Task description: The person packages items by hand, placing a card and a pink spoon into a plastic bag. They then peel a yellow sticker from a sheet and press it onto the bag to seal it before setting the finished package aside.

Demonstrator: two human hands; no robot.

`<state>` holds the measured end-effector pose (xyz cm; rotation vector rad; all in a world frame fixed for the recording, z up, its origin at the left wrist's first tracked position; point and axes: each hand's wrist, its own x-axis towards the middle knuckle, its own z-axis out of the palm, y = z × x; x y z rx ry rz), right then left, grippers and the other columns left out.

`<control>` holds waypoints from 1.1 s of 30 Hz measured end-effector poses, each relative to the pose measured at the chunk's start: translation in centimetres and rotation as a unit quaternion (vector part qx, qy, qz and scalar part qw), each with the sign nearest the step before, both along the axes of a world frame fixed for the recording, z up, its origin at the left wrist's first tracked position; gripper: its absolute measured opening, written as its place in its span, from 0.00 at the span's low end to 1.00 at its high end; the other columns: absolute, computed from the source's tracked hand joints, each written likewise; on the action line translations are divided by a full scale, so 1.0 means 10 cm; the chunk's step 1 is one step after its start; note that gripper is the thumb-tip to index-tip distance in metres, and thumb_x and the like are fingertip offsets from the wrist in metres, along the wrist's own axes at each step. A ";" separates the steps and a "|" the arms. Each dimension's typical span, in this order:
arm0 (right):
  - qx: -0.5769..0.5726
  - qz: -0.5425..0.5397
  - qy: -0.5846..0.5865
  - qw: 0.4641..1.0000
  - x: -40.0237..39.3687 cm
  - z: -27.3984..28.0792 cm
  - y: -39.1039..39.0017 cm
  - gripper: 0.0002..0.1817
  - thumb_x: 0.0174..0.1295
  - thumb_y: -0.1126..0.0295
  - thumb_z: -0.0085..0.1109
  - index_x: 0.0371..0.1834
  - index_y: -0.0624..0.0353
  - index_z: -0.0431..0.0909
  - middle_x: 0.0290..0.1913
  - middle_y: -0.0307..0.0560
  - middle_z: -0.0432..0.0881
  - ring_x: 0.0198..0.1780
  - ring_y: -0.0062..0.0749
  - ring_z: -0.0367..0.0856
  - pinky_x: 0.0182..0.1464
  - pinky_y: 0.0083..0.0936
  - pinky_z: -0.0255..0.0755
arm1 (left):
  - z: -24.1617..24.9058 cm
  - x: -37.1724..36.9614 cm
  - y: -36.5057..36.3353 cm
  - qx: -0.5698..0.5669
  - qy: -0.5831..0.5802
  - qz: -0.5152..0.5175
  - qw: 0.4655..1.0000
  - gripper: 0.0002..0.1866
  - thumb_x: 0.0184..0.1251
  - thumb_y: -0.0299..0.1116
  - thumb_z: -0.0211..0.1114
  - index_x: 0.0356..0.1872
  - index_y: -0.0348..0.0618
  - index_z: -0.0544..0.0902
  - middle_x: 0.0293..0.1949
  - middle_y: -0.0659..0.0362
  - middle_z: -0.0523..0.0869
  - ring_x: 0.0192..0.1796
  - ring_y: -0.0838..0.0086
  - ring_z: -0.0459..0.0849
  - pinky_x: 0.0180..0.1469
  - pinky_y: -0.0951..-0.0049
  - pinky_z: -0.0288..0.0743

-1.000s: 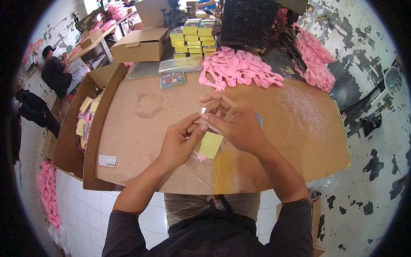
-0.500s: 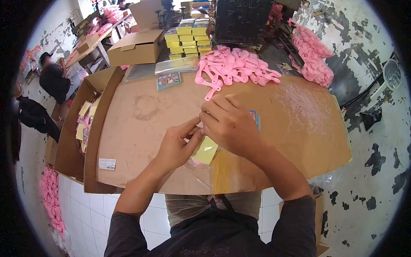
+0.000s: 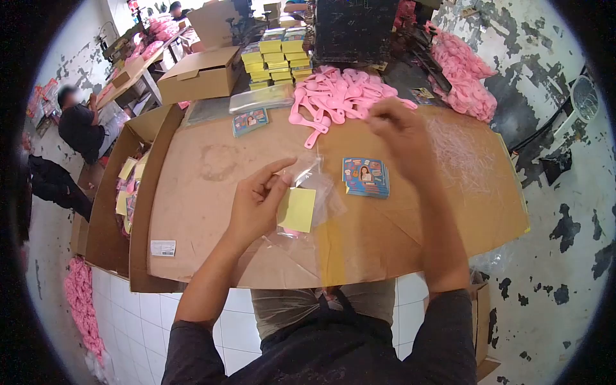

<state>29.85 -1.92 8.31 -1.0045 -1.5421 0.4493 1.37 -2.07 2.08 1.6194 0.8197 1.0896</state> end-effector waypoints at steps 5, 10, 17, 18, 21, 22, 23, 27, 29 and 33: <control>-0.250 0.064 0.086 0.962 1.68 0.08 -0.46 0.09 0.72 0.74 0.59 0.52 0.60 0.82 0.37 0.36 0.81 0.35 0.18 0.74 0.41 0.17 0.69 | -0.05 -0.07 0.13 -0.039 -0.038 0.022 0.998 0.19 0.80 0.28 0.62 0.66 0.33 0.80 0.29 0.67 0.83 0.31 0.89 0.73 0.34 0.82 0.68; -0.042 -0.410 -0.400 0.819 2.54 -0.55 -0.46 0.17 0.70 0.77 0.57 0.62 0.58 0.80 0.60 0.45 0.83 0.61 0.34 0.78 0.67 0.31 0.69 | -0.11 -0.01 0.18 -0.053 -0.123 0.012 0.991 0.23 0.80 0.27 0.61 0.71 0.31 0.74 0.39 0.58 0.91 0.34 0.88 0.80 0.36 0.82 0.73; -0.192 -0.295 -0.251 0.902 2.57 -0.35 -0.56 0.13 0.63 0.77 0.61 0.51 0.61 0.82 0.55 0.46 0.86 0.53 0.36 0.83 0.60 0.28 0.72 | 0.00 -0.05 0.15 -0.106 -0.117 -0.004 0.987 0.20 0.83 0.30 0.59 0.68 0.32 0.76 0.46 0.51 0.92 0.47 0.76 0.90 0.47 0.77 0.83; -0.199 -0.295 -0.268 0.895 2.58 -0.33 -0.55 0.12 0.62 0.77 0.62 0.49 0.61 0.83 0.54 0.46 0.86 0.52 0.36 0.83 0.59 0.28 0.73 | 0.03 -0.05 0.14 -0.118 -0.121 -0.005 0.986 0.19 0.83 0.32 0.59 0.68 0.32 0.78 0.47 0.51 0.92 0.50 0.73 0.91 0.50 0.75 0.84; -0.018 -0.448 -0.498 0.743 2.34 -0.38 -0.52 0.07 0.62 0.76 0.62 0.42 0.63 0.84 0.51 0.50 0.86 0.49 0.43 0.83 0.54 0.32 0.75 | -0.04 -0.02 0.15 -0.109 -0.126 0.005 0.986 0.17 0.84 0.35 0.58 0.63 0.33 0.81 0.47 0.52 0.92 0.49 0.73 0.92 0.48 0.75 0.85; 0.076 -0.505 -0.583 0.632 2.13 -0.39 -0.52 0.06 0.62 0.75 0.61 0.40 0.63 0.84 0.49 0.51 0.87 0.48 0.46 0.84 0.53 0.33 0.76 | -0.04 -0.02 0.15 -0.115 -0.127 0.005 0.985 0.17 0.84 0.35 0.58 0.62 0.33 0.82 0.47 0.52 0.92 0.50 0.72 0.92 0.48 0.74 0.85; 0.033 -0.478 -0.550 0.684 1.97 -0.35 -0.50 0.05 0.62 0.76 0.61 0.39 0.63 0.84 0.49 0.53 0.86 0.49 0.48 0.84 0.52 0.34 0.76 | -0.04 -0.01 0.15 -0.120 -0.130 0.008 0.984 0.17 0.84 0.35 0.59 0.62 0.33 0.82 0.47 0.52 0.91 0.50 0.72 0.92 0.49 0.74 0.86; -0.283 -0.327 -0.377 0.819 0.97 0.04 -0.42 0.03 0.67 0.74 0.61 0.40 0.60 0.84 0.52 0.50 0.86 0.48 0.46 0.84 0.52 0.37 0.76 | -0.07 -0.01 0.17 -0.131 -0.108 -0.001 0.985 0.17 0.81 0.34 0.63 0.59 0.31 0.83 0.45 0.51 0.92 0.44 0.77 0.91 0.45 0.77 0.84; -0.407 -0.074 -0.213 0.885 0.86 0.10 -0.31 0.07 0.68 0.74 0.62 0.46 0.60 0.84 0.53 0.46 0.86 0.50 0.39 0.85 0.55 0.36 0.77 | -0.07 -0.01 0.15 -0.144 -0.117 -0.008 0.983 0.16 0.81 0.35 0.64 0.57 0.31 0.84 0.45 0.53 0.92 0.43 0.77 0.90 0.45 0.78 0.84; -0.024 0.024 -0.391 0.920 0.41 -0.22 -0.12 0.21 0.68 0.71 0.66 0.63 0.62 0.79 0.54 0.45 0.85 0.54 0.27 0.84 0.59 0.28 0.78 | -0.12 -0.02 0.17 -0.134 -0.110 -0.040 0.984 0.15 0.79 0.34 0.65 0.55 0.32 0.85 0.42 0.55 0.92 0.42 0.80 0.89 0.44 0.79 0.83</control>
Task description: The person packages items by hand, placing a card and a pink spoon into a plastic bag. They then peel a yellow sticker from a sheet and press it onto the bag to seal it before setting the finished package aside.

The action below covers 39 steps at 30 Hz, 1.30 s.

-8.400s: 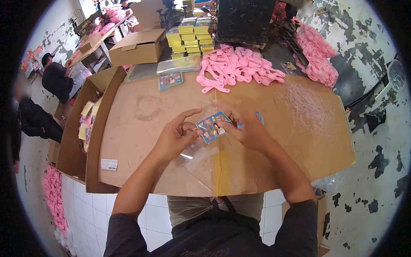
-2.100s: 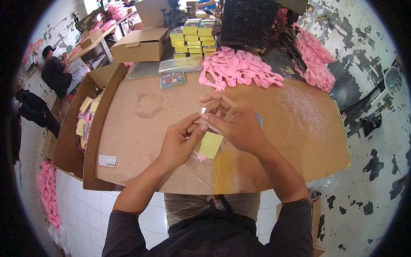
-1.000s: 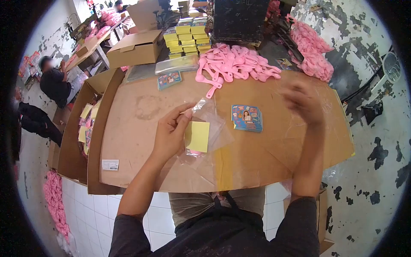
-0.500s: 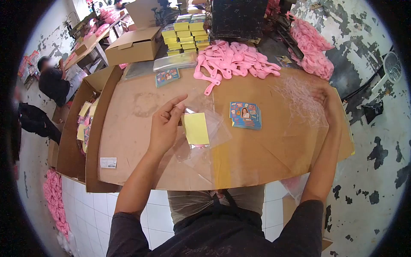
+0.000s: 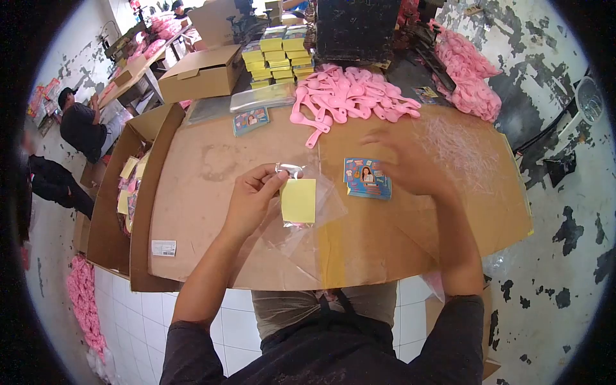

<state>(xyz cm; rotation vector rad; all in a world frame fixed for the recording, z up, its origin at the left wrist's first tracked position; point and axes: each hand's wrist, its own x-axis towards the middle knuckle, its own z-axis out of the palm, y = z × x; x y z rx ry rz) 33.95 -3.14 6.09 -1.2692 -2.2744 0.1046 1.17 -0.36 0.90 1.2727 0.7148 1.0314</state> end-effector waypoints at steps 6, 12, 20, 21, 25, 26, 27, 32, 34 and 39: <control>-0.262 0.070 0.294 0.917 -0.86 -0.24 -0.07 0.19 0.69 0.72 0.67 0.60 0.68 0.80 0.49 0.46 0.88 0.46 0.25 0.86 0.51 0.24 0.79 | -0.01 0.07 -0.07 -0.050 -0.026 -0.005 0.998 0.14 0.78 0.32 0.67 0.55 0.32 0.86 0.45 0.54 0.92 0.46 0.77 0.90 0.50 0.75 0.84; -0.286 0.052 0.420 0.860 -0.91 -0.41 -0.02 0.12 0.72 0.74 0.64 0.54 0.69 0.83 0.46 0.45 0.89 0.46 0.21 0.86 0.50 0.21 0.79 | -0.09 0.03 -0.01 -0.004 0.042 -0.005 0.999 0.14 0.78 0.33 0.67 0.55 0.32 0.86 0.44 0.54 0.92 0.45 0.75 0.90 0.49 0.73 0.86; -0.321 0.039 0.462 0.826 -0.82 -0.49 0.02 0.13 0.72 0.74 0.65 0.55 0.69 0.83 0.47 0.44 0.89 0.48 0.22 0.86 0.52 0.21 0.79 | -0.17 0.08 0.00 -0.030 0.044 0.022 0.998 0.12 0.78 0.31 0.67 0.52 0.32 0.85 0.44 0.53 0.92 0.40 0.73 0.90 0.43 0.73 0.86; -0.319 0.045 0.455 0.830 -0.81 -0.51 0.03 0.13 0.72 0.74 0.65 0.55 0.69 0.83 0.47 0.44 0.89 0.48 0.22 0.86 0.52 0.21 0.79 | -0.19 0.08 0.00 -0.014 0.046 0.026 0.999 0.11 0.78 0.30 0.66 0.52 0.32 0.85 0.44 0.52 0.92 0.39 0.73 0.90 0.43 0.73 0.86; -0.326 0.057 0.440 0.835 -0.80 -0.52 0.02 0.14 0.72 0.73 0.66 0.56 0.69 0.83 0.47 0.43 0.88 0.47 0.21 0.86 0.52 0.21 0.79 | -0.17 0.10 0.01 -0.025 -0.012 0.034 0.999 0.11 0.79 0.30 0.65 0.51 0.32 0.85 0.43 0.52 0.92 0.39 0.75 0.89 0.42 0.74 0.85; -0.331 0.058 0.438 0.834 -0.82 -0.51 0.01 0.14 0.72 0.73 0.66 0.56 0.69 0.83 0.47 0.43 0.88 0.47 0.21 0.85 0.51 0.21 0.79 | -0.13 0.08 0.02 -0.021 -0.007 0.036 0.999 0.11 0.79 0.31 0.65 0.52 0.33 0.85 0.43 0.53 0.92 0.39 0.76 0.89 0.43 0.75 0.84; -0.327 0.051 0.435 0.838 -0.82 -0.50 0.01 0.14 0.72 0.73 0.66 0.56 0.69 0.83 0.47 0.43 0.88 0.47 0.21 0.85 0.51 0.21 0.79 | -0.11 0.08 0.02 -0.017 -0.002 0.038 0.999 0.12 0.79 0.31 0.65 0.53 0.33 0.85 0.42 0.53 0.93 0.40 0.77 0.89 0.43 0.76 0.84; -0.316 0.045 0.429 0.845 -0.85 -0.46 0.01 0.14 0.72 0.74 0.65 0.57 0.70 0.83 0.46 0.43 0.89 0.47 0.20 0.85 0.51 0.20 0.78 | 0.01 0.11 -0.06 0.037 -0.025 0.076 0.996 0.13 0.79 0.31 0.65 0.57 0.33 0.84 0.44 0.54 0.93 0.43 0.77 0.90 0.46 0.75 0.84; -0.310 0.050 0.434 0.844 -0.84 -0.43 0.00 0.13 0.72 0.74 0.64 0.57 0.69 0.83 0.46 0.43 0.89 0.47 0.20 0.85 0.51 0.20 0.78 | 0.06 0.13 -0.08 0.001 -0.052 0.053 0.997 0.14 0.79 0.32 0.65 0.57 0.33 0.84 0.45 0.54 0.92 0.43 0.77 0.89 0.45 0.76 0.84; -0.304 0.047 0.433 0.847 -0.81 -0.42 0.00 0.13 0.72 0.75 0.64 0.56 0.69 0.84 0.46 0.42 0.88 0.47 0.20 0.85 0.52 0.21 0.78 | -0.07 0.05 -0.01 -0.036 0.042 -0.038 0.998 0.13 0.77 0.30 0.67 0.56 0.34 0.85 0.46 0.54 0.91 0.46 0.72 0.90 0.46 0.71 0.87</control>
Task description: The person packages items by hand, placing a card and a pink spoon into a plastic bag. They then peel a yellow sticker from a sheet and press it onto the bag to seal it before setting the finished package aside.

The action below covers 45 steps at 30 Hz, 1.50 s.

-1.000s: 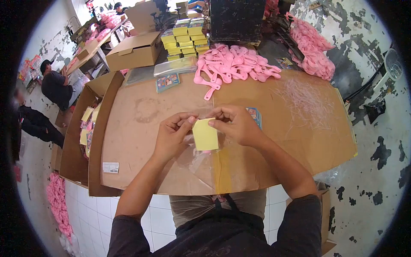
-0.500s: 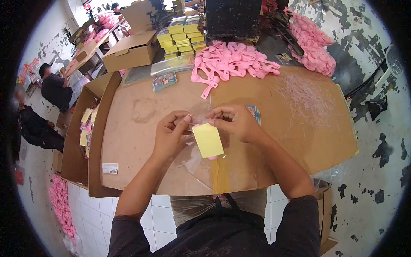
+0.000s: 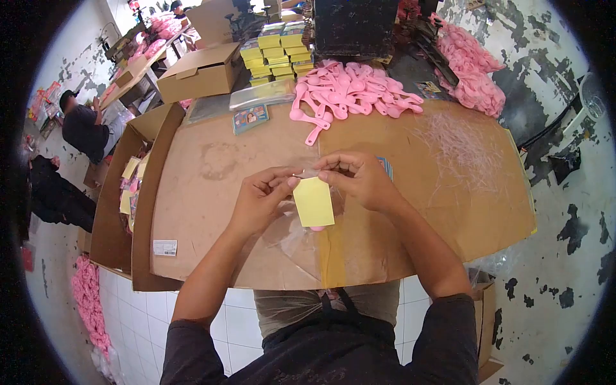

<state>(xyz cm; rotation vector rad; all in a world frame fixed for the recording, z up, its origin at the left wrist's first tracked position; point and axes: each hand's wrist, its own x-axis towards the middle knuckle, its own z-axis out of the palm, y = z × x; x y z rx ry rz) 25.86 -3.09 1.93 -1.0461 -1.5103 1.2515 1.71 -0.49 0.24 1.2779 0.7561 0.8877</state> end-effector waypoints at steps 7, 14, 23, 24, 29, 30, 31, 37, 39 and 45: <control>-0.006 -0.016 0.010 1.000 0.02 -0.03 0.00 0.11 0.72 0.75 0.65 0.54 0.67 0.85 0.48 0.41 0.88 0.50 0.21 0.85 0.56 0.22 0.78 | -0.05 0.01 -0.01 -0.020 -0.018 0.040 0.999 0.13 0.74 0.26 0.69 0.55 0.33 0.86 0.46 0.54 0.92 0.44 0.72 0.91 0.40 0.72 0.88; 0.081 0.026 -0.065 0.994 0.13 0.01 0.02 0.08 0.70 0.77 0.64 0.48 0.66 0.89 0.44 0.43 0.87 0.46 0.22 0.81 0.49 0.22 0.74 | -0.12 -0.11 0.05 0.016 -0.024 -0.024 0.999 0.14 0.80 0.31 0.62 0.56 0.31 0.86 0.46 0.52 0.92 0.46 0.71 0.91 0.44 0.70 0.87; 0.070 0.029 -0.054 0.996 0.12 0.00 0.01 0.07 0.67 0.75 0.68 0.45 0.65 0.90 0.43 0.43 0.86 0.43 0.23 0.80 0.46 0.23 0.73 | -0.10 -0.07 0.06 -0.037 0.008 -0.028 0.999 0.14 0.77 0.29 0.65 0.58 0.33 0.86 0.46 0.54 0.92 0.42 0.78 0.89 0.42 0.78 0.83; 0.075 0.029 -0.056 0.995 0.12 -0.03 0.02 0.07 0.66 0.75 0.69 0.44 0.65 0.90 0.42 0.43 0.86 0.43 0.23 0.81 0.46 0.23 0.73 | -0.11 -0.07 0.08 -0.025 0.029 -0.030 0.999 0.15 0.76 0.28 0.66 0.59 0.34 0.86 0.46 0.55 0.92 0.42 0.79 0.88 0.41 0.79 0.82; 0.088 0.037 -0.068 0.993 0.15 -0.07 0.06 0.08 0.67 0.76 0.69 0.46 0.68 0.88 0.42 0.45 0.87 0.45 0.23 0.82 0.48 0.24 0.75 | 0.01 -0.10 0.04 -0.011 0.030 -0.064 0.997 0.18 0.73 0.25 0.69 0.62 0.36 0.85 0.43 0.60 0.92 0.38 0.86 0.87 0.36 0.84 0.78; 0.054 0.034 -0.047 0.997 0.15 -0.06 0.06 0.08 0.67 0.76 0.69 0.47 0.68 0.87 0.43 0.44 0.87 0.45 0.23 0.83 0.49 0.23 0.76 | 0.03 -0.10 0.04 -0.008 0.033 -0.068 0.997 0.18 0.73 0.25 0.69 0.62 0.37 0.84 0.42 0.61 0.93 0.37 0.87 0.86 0.35 0.85 0.77; 0.019 0.030 -0.026 0.999 0.13 -0.05 0.05 0.09 0.68 0.76 0.69 0.47 0.69 0.86 0.43 0.44 0.87 0.46 0.22 0.83 0.49 0.23 0.77 | 0.03 -0.10 0.04 -0.007 0.031 -0.073 0.997 0.19 0.73 0.25 0.69 0.63 0.37 0.84 0.42 0.61 0.93 0.37 0.87 0.86 0.34 0.86 0.76; 0.021 0.044 -0.016 0.999 0.15 -0.11 0.07 0.12 0.70 0.76 0.67 0.54 0.69 0.83 0.45 0.44 0.87 0.47 0.22 0.84 0.52 0.23 0.78 | -0.01 -0.10 0.04 -0.010 0.023 -0.079 0.997 0.21 0.73 0.24 0.69 0.65 0.37 0.83 0.43 0.61 0.93 0.37 0.88 0.86 0.33 0.87 0.74; 0.024 0.041 -0.009 0.999 0.14 -0.10 0.06 0.15 0.70 0.76 0.67 0.57 0.68 0.81 0.45 0.43 0.87 0.47 0.22 0.84 0.51 0.23 0.78 | 0.01 -0.11 0.04 -0.007 0.029 -0.080 0.996 0.21 0.73 0.24 0.68 0.65 0.37 0.83 0.44 0.61 0.93 0.39 0.87 0.86 0.33 0.87 0.74; -0.004 0.092 -0.035 0.995 0.09 0.05 -0.05 0.20 0.68 0.77 0.68 0.62 0.68 0.78 0.45 0.42 0.86 0.43 0.20 0.83 0.47 0.22 0.77 | 0.02 -0.12 0.05 -0.008 0.022 -0.073 0.997 0.21 0.74 0.24 0.68 0.67 0.38 0.82 0.45 0.61 0.92 0.41 0.87 0.87 0.35 0.86 0.75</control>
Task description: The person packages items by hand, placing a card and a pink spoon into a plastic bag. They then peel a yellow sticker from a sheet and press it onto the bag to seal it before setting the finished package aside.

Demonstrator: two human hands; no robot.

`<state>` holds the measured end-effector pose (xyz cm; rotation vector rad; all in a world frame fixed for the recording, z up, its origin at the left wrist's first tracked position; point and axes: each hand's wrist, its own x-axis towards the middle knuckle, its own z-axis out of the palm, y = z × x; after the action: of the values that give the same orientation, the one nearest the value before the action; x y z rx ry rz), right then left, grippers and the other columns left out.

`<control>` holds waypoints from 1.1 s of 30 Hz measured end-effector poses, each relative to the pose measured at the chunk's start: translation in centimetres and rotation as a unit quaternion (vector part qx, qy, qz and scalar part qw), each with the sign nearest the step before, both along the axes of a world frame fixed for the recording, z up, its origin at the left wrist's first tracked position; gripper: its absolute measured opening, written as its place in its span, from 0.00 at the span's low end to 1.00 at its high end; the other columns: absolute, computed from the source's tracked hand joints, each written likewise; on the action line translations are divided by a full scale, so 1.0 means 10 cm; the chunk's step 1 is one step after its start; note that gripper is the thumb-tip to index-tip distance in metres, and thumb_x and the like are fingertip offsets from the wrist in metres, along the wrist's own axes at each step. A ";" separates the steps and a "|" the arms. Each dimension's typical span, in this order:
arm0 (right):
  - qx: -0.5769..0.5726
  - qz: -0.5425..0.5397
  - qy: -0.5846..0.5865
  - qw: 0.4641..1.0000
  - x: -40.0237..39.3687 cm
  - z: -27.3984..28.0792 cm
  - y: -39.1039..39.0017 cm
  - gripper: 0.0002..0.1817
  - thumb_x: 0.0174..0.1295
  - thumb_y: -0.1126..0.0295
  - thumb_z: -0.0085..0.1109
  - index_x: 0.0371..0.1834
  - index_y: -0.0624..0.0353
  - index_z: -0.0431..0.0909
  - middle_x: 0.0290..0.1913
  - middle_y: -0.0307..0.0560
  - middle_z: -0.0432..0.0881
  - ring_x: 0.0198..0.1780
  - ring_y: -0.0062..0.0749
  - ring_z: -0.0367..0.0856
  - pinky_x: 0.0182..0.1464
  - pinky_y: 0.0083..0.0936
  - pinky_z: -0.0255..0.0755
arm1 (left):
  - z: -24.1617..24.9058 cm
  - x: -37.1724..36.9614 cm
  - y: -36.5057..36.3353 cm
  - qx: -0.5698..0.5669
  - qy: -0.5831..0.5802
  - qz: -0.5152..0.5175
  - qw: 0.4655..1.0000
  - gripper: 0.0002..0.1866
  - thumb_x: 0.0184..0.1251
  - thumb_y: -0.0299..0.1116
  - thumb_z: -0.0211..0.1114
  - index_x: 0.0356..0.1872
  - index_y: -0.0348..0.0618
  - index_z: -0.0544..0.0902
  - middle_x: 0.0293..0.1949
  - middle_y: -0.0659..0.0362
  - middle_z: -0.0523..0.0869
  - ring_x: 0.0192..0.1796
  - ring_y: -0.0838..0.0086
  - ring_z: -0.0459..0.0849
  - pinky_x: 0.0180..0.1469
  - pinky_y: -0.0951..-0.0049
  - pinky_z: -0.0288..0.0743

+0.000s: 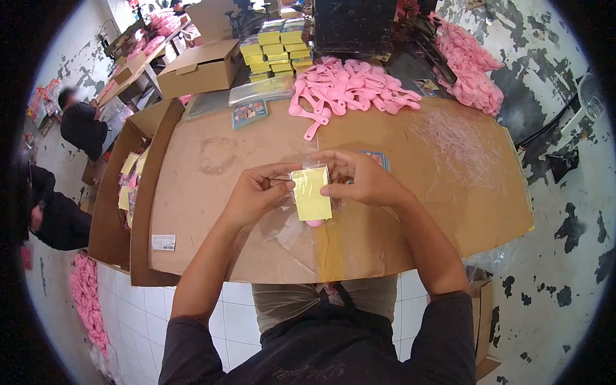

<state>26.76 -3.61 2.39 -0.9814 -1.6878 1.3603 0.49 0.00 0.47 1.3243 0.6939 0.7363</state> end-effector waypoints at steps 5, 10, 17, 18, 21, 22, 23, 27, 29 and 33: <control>-0.024 0.006 -0.018 1.000 0.01 -0.14 0.08 0.23 0.67 0.79 0.68 0.65 0.68 0.76 0.47 0.44 0.87 0.48 0.23 0.85 0.51 0.25 0.79 | 0.09 0.13 -0.11 0.003 -0.092 0.082 0.992 0.19 0.74 0.25 0.68 0.64 0.36 0.82 0.43 0.62 0.91 0.39 0.82 0.87 0.37 0.80 0.81; 0.057 -0.042 0.014 0.997 -0.03 0.05 0.08 0.16 0.70 0.74 0.66 0.58 0.66 0.81 0.44 0.41 0.87 0.42 0.19 0.83 0.46 0.21 0.77 | 0.06 -0.21 0.03 0.034 0.036 -0.007 0.999 0.14 0.74 0.30 0.70 0.57 0.38 0.84 0.43 0.61 0.90 0.42 0.81 0.88 0.41 0.78 0.82; 0.264 -0.215 -0.345 0.875 0.76 -0.11 0.24 0.21 0.65 0.63 0.69 0.58 0.63 0.84 0.51 0.50 0.86 0.54 0.46 0.83 0.61 0.37 0.75 | 0.22 -0.89 0.36 0.090 -0.280 0.414 0.862 0.24 0.83 0.46 0.56 0.68 0.40 0.76 0.58 0.58 0.85 0.57 0.73 0.84 0.59 0.71 0.77; 0.262 -0.204 -0.371 0.868 0.82 -0.12 0.22 0.22 0.64 0.63 0.70 0.57 0.63 0.84 0.52 0.51 0.85 0.56 0.47 0.82 0.63 0.38 0.74 | 0.24 -0.90 0.36 0.074 -0.312 0.412 0.853 0.26 0.84 0.48 0.53 0.71 0.40 0.73 0.63 0.57 0.83 0.62 0.70 0.82 0.64 0.69 0.74; 0.242 -0.170 -0.418 0.859 0.91 -0.16 0.15 0.21 0.61 0.63 0.71 0.54 0.63 0.85 0.53 0.52 0.83 0.58 0.50 0.80 0.64 0.40 0.73 | -0.09 -0.78 0.43 0.106 -0.168 0.329 0.923 0.26 0.84 0.48 0.54 0.71 0.41 0.76 0.67 0.55 0.82 0.67 0.67 0.80 0.66 0.68 0.73; 0.228 -0.156 -0.417 0.866 0.92 -0.15 0.14 0.19 0.61 0.64 0.72 0.52 0.63 0.85 0.53 0.51 0.83 0.57 0.48 0.81 0.63 0.39 0.73 | 0.06 -0.51 0.26 0.096 -0.008 0.315 0.944 0.24 0.80 0.45 0.60 0.67 0.41 0.79 0.64 0.55 0.83 0.64 0.67 0.81 0.63 0.67 0.75; 0.215 -0.143 -0.415 0.872 0.92 -0.13 0.14 0.18 0.60 0.65 0.72 0.50 0.63 0.85 0.53 0.51 0.83 0.56 0.46 0.82 0.61 0.38 0.74 | 0.22 -0.23 0.09 0.084 0.153 0.292 0.940 0.22 0.77 0.42 0.65 0.64 0.42 0.83 0.61 0.55 0.85 0.61 0.68 0.82 0.59 0.67 0.77; 0.134 -0.173 -0.311 0.925 0.82 -0.07 0.17 0.13 0.58 0.71 0.73 0.44 0.63 0.85 0.46 0.48 0.85 0.49 0.39 0.83 0.55 0.35 0.76 | -0.26 0.05 0.22 0.404 0.323 0.176 0.838 0.18 0.62 0.38 0.77 0.50 0.42 0.88 0.45 0.54 0.84 0.49 0.64 0.83 0.51 0.64 0.78; 0.115 -0.191 -0.304 0.926 0.80 -0.05 0.17 0.12 0.58 0.73 0.73 0.43 0.62 0.84 0.43 0.46 0.85 0.45 0.35 0.84 0.52 0.33 0.76 | -0.32 0.11 0.24 0.464 0.324 0.163 0.808 0.16 0.61 0.38 0.78 0.44 0.40 0.87 0.41 0.52 0.82 0.46 0.61 0.82 0.49 0.64 0.77; 0.137 -0.215 -0.282 0.925 0.82 -0.09 0.16 0.11 0.61 0.71 0.71 0.44 0.58 0.83 0.41 0.40 0.85 0.47 0.29 0.81 0.52 0.30 0.72 | -0.33 0.11 0.23 0.375 0.284 0.137 0.872 0.12 0.63 0.34 0.77 0.43 0.40 0.86 0.42 0.53 0.83 0.45 0.63 0.81 0.48 0.65 0.76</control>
<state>34.96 -1.98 1.47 -1.5580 -1.8456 0.5578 1.60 2.35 -2.85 2.2386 1.1475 0.8947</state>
